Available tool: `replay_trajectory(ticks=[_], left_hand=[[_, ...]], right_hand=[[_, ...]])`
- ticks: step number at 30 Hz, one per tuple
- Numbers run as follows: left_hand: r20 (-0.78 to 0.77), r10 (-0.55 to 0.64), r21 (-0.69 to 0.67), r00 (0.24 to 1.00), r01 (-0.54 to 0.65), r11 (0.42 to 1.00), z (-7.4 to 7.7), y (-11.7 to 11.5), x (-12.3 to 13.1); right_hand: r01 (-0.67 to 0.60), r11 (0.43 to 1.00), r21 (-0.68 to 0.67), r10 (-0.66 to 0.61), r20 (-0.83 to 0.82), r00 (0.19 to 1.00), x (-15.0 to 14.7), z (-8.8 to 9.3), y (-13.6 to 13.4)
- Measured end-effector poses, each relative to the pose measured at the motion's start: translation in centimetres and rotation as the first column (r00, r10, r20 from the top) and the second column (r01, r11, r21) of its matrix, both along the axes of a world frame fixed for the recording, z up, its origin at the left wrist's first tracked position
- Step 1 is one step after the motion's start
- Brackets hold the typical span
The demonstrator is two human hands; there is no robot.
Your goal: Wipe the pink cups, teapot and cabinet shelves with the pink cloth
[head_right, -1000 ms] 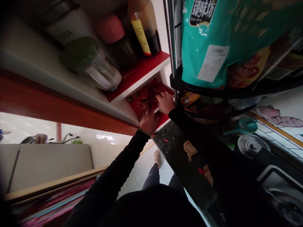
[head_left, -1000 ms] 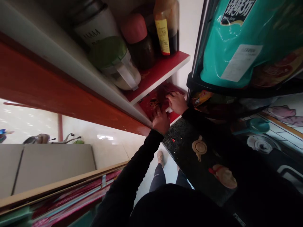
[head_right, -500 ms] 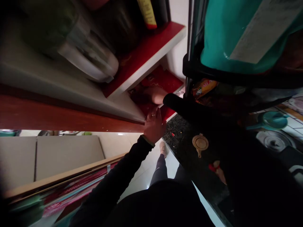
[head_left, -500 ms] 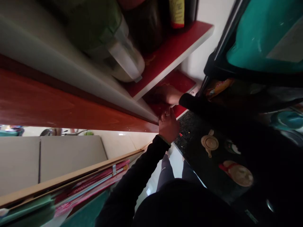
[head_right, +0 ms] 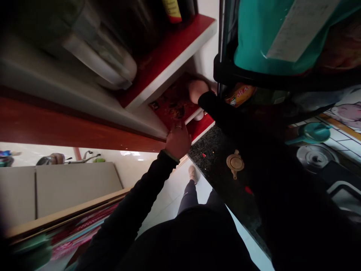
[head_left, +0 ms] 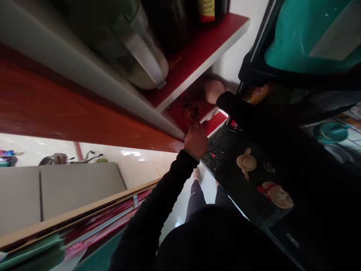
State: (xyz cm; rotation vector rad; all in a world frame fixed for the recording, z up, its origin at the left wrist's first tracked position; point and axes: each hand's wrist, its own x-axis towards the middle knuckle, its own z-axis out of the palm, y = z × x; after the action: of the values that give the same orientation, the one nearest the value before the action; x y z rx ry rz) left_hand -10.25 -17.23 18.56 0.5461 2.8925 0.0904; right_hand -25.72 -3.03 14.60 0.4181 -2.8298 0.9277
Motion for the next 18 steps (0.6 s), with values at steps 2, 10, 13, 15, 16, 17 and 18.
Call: replay_trajectory(ticks=[2, 10, 13, 15, 16, 17, 18], left_hand=[[0.016, 0.010, 0.002, 1.000, -0.010, 1.000, 0.5, 0.1, 0.1], [-0.162, 0.053, 0.082, 0.985, -0.040, 0.996, 1.1, 1.2, -2.8], [-0.119, 0.114, 0.030, 0.986, -0.111, 0.993, 0.5, 1.8, -5.0], [-0.074, 0.162, -0.066, 0.984, -0.167, 0.984, 0.3, 2.0, -5.5], [-0.058, 0.155, -0.112, 0.986, -0.161, 0.981, 0.2, 2.1, -5.4], [-0.044, 0.122, -0.152, 0.992, -0.128, 0.980, 0.3, 2.1, -5.0], [-0.033, 0.073, -0.180, 0.997, -0.078, 0.981, 0.3, 2.0, -4.4]], right_hand=[[-0.061, 0.993, 0.098, 0.056, 0.052, 0.997, 1.0, 0.6, -0.1], [0.056, 0.984, 0.167, -0.067, 0.057, 0.996, 5.7, 1.7, 2.0], [0.187, 0.955, 0.232, -0.194, 0.006, 0.981, 5.3, 1.4, 2.1], [0.230, 0.948, 0.219, -0.238, 0.011, 0.971, 4.9, 1.1, 1.6], [0.252, 0.946, 0.204, -0.260, 0.011, 0.966, 4.7, 0.9, 1.3], [0.273, 0.942, 0.193, -0.279, 0.003, 0.960, 4.5, 0.7, 1.0], [0.290, 0.939, 0.186, -0.292, -0.017, 0.956, 4.3, 0.5, 0.9]])
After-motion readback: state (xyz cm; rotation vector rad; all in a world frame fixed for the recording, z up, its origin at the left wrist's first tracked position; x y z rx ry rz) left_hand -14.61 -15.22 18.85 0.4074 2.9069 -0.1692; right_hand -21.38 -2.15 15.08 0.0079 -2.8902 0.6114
